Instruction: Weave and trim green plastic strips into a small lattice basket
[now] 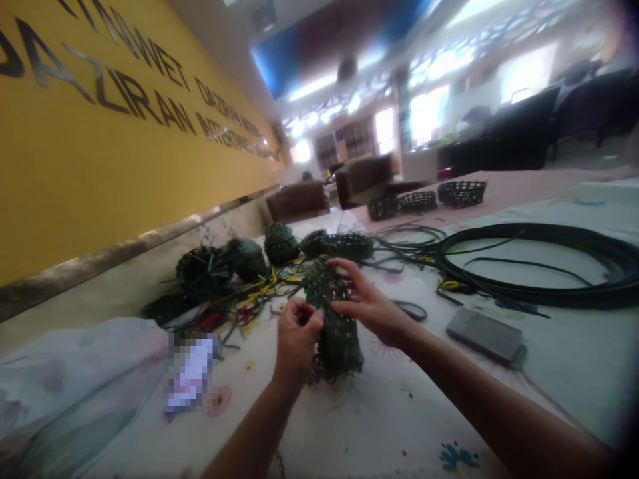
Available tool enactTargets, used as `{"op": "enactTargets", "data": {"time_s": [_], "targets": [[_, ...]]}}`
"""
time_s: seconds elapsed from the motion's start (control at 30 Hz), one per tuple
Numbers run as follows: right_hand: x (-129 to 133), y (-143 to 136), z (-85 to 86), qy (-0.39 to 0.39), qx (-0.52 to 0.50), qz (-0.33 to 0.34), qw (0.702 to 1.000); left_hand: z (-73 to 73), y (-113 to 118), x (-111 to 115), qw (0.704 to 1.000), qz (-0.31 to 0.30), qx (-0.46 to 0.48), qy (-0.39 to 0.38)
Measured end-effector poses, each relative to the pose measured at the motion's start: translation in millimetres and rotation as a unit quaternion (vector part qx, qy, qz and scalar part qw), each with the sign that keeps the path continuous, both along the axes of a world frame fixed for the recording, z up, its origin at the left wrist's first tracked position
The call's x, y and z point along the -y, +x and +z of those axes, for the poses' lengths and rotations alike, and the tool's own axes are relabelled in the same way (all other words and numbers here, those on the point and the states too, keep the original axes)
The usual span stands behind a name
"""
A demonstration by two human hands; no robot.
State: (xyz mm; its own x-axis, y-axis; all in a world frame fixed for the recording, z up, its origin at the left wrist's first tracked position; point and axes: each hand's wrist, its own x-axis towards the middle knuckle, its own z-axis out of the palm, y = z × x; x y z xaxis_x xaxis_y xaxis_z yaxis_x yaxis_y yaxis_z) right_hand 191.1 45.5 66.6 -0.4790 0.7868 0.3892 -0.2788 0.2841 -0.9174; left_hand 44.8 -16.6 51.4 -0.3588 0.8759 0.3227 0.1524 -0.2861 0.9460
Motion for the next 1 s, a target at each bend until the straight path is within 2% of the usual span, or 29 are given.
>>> {"op": "enactTargets", "data": {"time_s": [0.27,0.57,0.67,0.87,1.0], "targets": [[-1,2,0.5,-0.007,0.009,0.004,1.000,-9.6,-2,-4,0.997,-0.031,0.077,-0.007],[-4,3,-0.7,-0.002,0.010,0.006,1.000,-8.8,3,-4,0.987,-0.034,0.152,-0.027],[-6,4,-2.1,-0.007,0.004,0.001,1.000,-7.7,2,-5,0.990,-0.031,0.133,-0.023],[-3,3,1.0,-0.031,0.004,0.005,1.000,-0.4,-1,-1,0.999,-0.029,0.028,-0.008],[0,1,3.9,-0.044,0.006,-0.013,0.999,3.0,2,1,0.999,-0.030,0.004,-0.013]]}}
